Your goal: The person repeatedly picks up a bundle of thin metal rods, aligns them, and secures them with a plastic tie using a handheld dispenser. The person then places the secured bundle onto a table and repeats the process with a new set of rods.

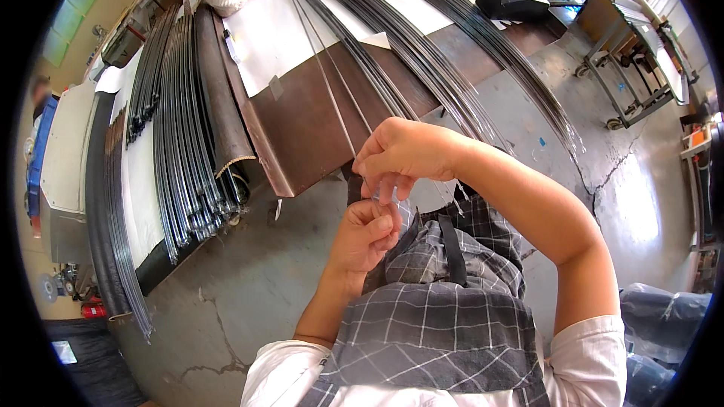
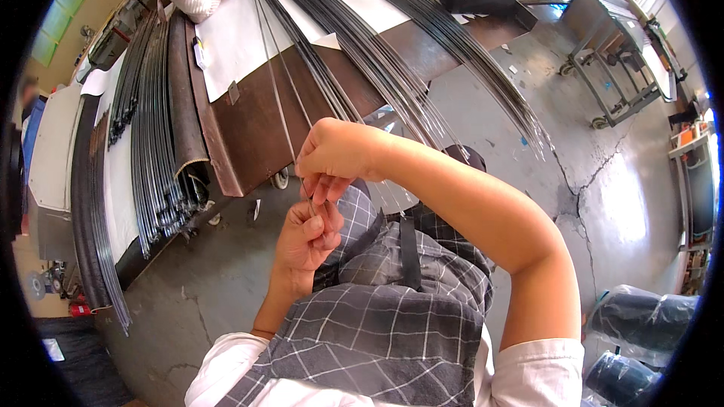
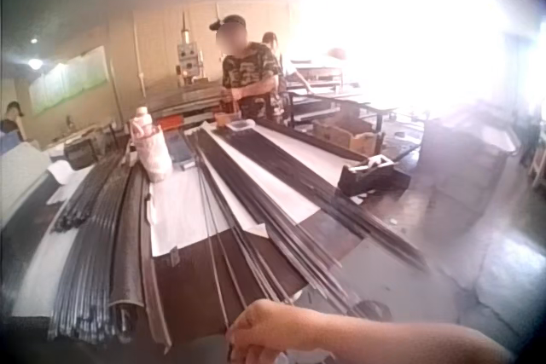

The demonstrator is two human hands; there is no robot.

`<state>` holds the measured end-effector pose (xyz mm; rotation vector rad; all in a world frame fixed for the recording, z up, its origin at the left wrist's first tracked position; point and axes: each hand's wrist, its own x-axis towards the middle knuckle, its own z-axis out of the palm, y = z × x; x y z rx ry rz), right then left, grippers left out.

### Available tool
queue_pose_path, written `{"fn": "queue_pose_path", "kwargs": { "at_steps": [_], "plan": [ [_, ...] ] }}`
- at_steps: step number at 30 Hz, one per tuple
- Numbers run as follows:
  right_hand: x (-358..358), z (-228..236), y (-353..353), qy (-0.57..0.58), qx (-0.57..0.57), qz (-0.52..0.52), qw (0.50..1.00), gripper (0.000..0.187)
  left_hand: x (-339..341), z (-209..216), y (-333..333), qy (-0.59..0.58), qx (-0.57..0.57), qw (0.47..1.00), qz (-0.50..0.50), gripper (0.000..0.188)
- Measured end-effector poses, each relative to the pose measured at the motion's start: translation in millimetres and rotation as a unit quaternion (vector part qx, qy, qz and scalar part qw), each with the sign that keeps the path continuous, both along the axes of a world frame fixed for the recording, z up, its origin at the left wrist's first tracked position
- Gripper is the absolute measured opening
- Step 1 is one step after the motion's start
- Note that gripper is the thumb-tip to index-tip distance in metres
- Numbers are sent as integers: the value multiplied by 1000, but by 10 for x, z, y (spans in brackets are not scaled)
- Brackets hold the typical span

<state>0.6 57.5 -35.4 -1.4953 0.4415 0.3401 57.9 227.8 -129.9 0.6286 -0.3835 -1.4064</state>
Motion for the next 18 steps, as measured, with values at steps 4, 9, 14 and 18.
{"fn": "queue_pose_path", "kwargs": {
  "at_steps": [4, 9, 14, 18],
  "plan": [
    [-101, 98, -86, -7, -53, 0, 999, 33, -15, -40, 2, 29, 7, 999, 14, 30],
    [-483, 326, -402, -39, -106, -14, 993, 35, -26, -62, 29, -39, 40, 998, 13, 29],
    [-837, 536, -1026, -44, -296, -99, 949, 28, 50, -51, 198, -129, 86, 988, 8, 48],
    [-1060, 369, -1920, -104, -472, -266, 834, 19, 167, 227, 368, -336, 136, 922, 139, 35]
  ]
}}
